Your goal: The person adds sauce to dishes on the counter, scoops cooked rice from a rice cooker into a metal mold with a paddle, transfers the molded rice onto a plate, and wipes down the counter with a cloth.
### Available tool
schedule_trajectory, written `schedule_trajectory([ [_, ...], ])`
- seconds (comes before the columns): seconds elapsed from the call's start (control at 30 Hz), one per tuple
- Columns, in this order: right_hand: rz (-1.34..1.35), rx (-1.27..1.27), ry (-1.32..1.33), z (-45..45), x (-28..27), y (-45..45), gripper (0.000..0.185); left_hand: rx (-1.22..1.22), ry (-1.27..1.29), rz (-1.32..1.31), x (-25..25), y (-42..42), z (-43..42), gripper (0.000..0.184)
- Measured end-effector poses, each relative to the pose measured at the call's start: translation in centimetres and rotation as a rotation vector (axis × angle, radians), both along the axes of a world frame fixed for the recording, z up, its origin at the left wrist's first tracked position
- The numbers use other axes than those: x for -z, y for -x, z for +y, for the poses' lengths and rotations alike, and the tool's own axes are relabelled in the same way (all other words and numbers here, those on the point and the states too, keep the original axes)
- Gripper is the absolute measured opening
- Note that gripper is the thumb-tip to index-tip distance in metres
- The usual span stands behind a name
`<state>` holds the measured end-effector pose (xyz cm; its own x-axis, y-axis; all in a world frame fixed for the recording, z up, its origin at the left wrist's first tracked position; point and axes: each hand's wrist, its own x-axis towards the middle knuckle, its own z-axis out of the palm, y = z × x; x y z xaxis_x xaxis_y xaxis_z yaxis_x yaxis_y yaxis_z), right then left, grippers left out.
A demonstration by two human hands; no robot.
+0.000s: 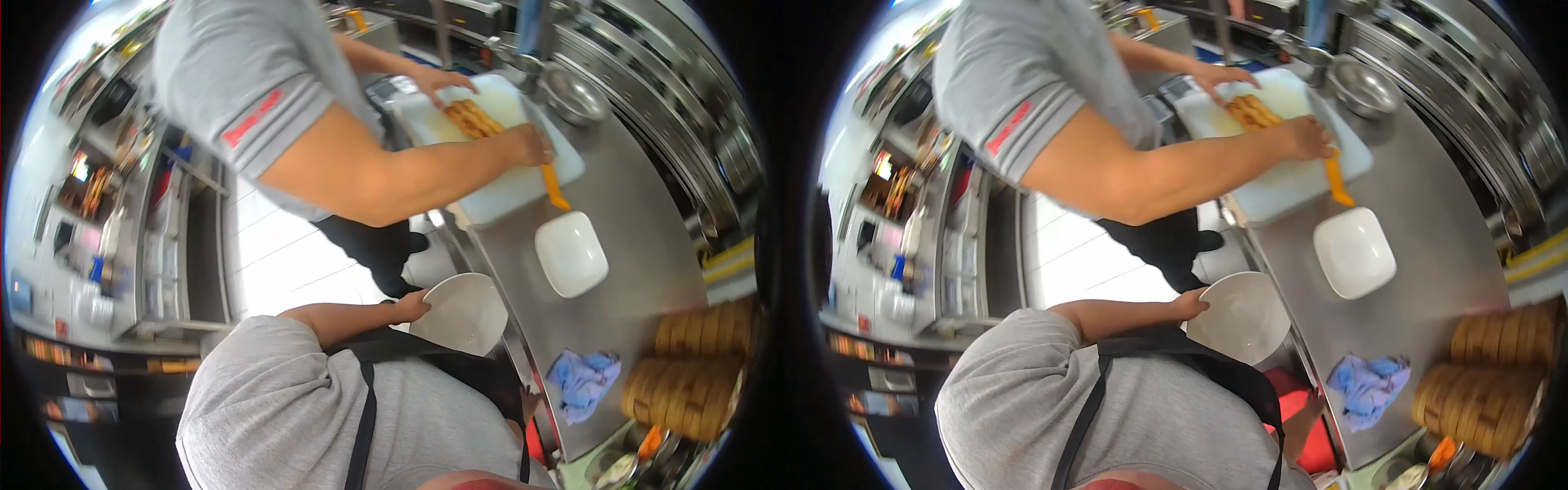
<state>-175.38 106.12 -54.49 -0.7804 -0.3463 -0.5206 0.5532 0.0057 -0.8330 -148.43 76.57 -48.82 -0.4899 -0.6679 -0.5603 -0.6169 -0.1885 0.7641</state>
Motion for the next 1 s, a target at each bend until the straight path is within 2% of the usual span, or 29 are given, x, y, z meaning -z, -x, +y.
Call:
schedule_trajectory([
  [0.07, 0.073, 0.008, -0.072, -0.9, 0.1, 1.7, 0.036, 0.083, 0.159, -0.064, 0.0, -1.8, -0.7, 0.041],
  [0.13, 0.164, 0.015, -0.161, -1.6, 0.3, 3.4, 0.036, 0.038, 0.247, -0.103, -1.6, -3.5, -0.9, 0.039],
  [0.2, 0.241, 0.013, -0.243, -2.6, 0.3, 4.7, 0.035, -0.017, 0.197, -0.189, -4.2, -5.4, -1.0, 0.043],
  [0.43, 0.588, 0.029, -0.586, -5.2, -0.8, 7.8, 0.033, -0.008, 0.297, -0.349, -1.1, -18.2, -0.7, 0.042],
  [0.5, 0.697, 0.036, -0.688, -5.9, -1.5, 8.2, 0.033, -0.010, 0.298, -0.515, -0.8, -21.9, 0.3, 0.042],
  [0.53, 0.758, 0.046, -0.732, -6.3, -2.1, 8.3, 0.033, -0.027, 0.296, -0.511, -0.8, -23.5, 0.6, 0.042],
  [0.6, 0.885, 0.072, -0.814, -7.1, -3.2, 8.2, 0.032, -0.207, 0.199, -0.621, -0.8, -26.6, 1.4, 0.042],
  [0.63, 0.949, 0.084, -0.845, -7.7, -3.8, 7.9, 0.032, -0.284, 0.203, -0.588, -0.8, -28.3, 1.7, 0.042],
  [0.73, 1.156, 0.111, -0.861, -9.8, -5.8, 5.7, 0.031, -0.495, 0.261, -0.546, 1.6, -34.4, 3.2, 0.041],
  [0.83, 1.313, 0.096, -0.811, -12.7, -7.3, 1.7, 0.031, -0.614, 0.292, -0.547, 1.4, -39.8, 5.1, 0.039],
  [1.0, 1.460, -0.064, -0.714, -17.5, -7.7, -11.3, 0.030, -0.709, 0.299, -0.538, 0.4, -50.3, 7.8, 0.039],
])
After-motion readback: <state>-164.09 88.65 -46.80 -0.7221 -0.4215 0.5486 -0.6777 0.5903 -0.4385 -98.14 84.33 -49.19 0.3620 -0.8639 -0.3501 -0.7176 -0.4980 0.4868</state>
